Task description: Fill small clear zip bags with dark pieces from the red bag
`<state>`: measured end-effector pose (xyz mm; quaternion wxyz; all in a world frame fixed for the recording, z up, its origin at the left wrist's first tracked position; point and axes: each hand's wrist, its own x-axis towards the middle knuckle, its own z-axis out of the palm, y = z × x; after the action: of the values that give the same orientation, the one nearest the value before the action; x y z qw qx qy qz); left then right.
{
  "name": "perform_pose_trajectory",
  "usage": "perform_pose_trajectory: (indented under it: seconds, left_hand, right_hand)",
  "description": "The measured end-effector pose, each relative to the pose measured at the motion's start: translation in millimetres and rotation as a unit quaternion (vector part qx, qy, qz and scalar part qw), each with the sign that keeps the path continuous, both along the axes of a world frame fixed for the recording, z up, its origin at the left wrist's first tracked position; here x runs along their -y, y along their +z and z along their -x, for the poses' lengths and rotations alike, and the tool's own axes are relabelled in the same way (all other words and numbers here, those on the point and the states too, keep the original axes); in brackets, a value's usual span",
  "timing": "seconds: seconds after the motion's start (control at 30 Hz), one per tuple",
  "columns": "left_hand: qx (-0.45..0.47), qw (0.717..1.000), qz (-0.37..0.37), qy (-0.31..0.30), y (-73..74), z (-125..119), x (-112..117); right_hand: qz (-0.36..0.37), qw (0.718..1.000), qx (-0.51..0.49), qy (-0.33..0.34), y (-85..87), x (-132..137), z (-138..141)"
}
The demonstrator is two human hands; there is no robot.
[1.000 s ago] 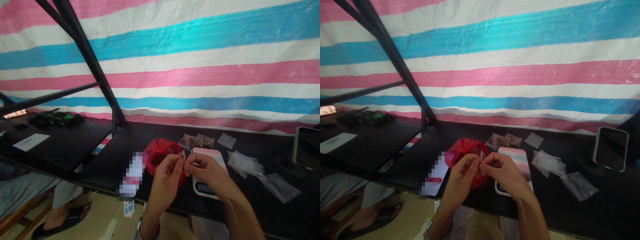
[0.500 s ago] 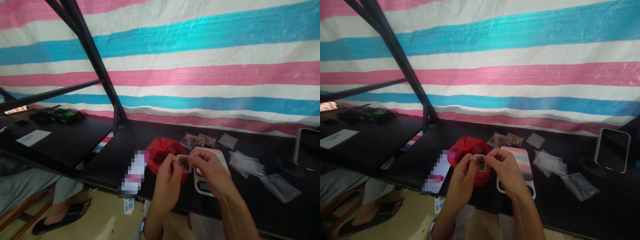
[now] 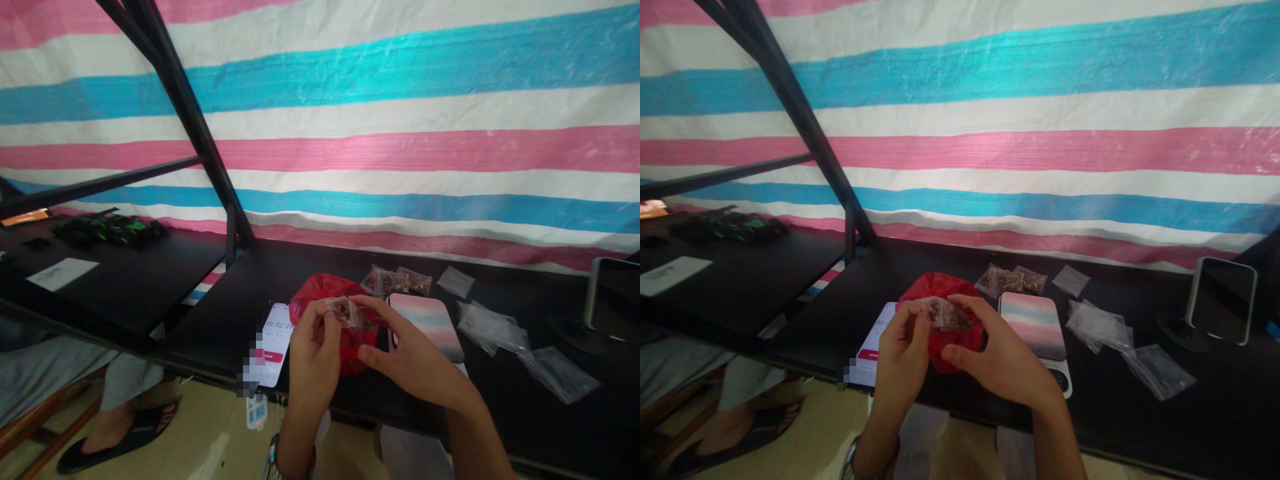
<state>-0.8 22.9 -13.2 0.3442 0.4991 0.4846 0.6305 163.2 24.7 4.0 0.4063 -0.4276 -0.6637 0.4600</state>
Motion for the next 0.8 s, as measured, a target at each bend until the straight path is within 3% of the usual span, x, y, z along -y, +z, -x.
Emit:
perform_pose_trajectory:
  seconds: [0.07, 0.23, 0.3, 0.37, 0.43, 0.53, 0.67, 0.8]
  left_hand:
    - [0.027, 0.999, 0.010, 0.019, -0.7, 0, -2]
    - [0.089, 0.991, 0.097, 0.010, -9.1, 3, -7]
    - [0.039, 0.993, 0.100, 0.053, -11.3, 8, -7]
    - [-0.061, 0.988, 0.081, 0.117, -12.2, 15, -6]
    - [-0.179, 0.970, 0.082, 0.144, -14.2, 22, -2]
    - [-0.311, 0.941, 0.107, 0.076, -23.0, 26, 9]
    - [-0.388, 0.918, 0.057, -0.058, -33.4, 25, 23]
    - [-0.401, 0.899, 0.110, -0.139, -17.8, 28, 28]
  right_hand:
    - [0.019, 1.000, -0.004, 0.014, -6.1, -2, 3]
    - [-0.012, 0.995, -0.049, -0.088, -22.5, -18, 9]
    - [-0.013, 0.993, -0.023, -0.117, -24.1, -22, 7]
    - [-0.021, 0.988, 0.006, -0.152, -23.5, -24, 5]
    - [-0.033, 0.981, 0.021, -0.189, -23.2, -26, 5]
    - [-0.048, 0.977, 0.038, -0.204, -25.5, -31, 8]
    - [-0.046, 0.981, 0.079, -0.172, -27.5, -35, 15]
    - [-0.050, 0.982, 0.098, -0.156, -23.9, -35, 19]
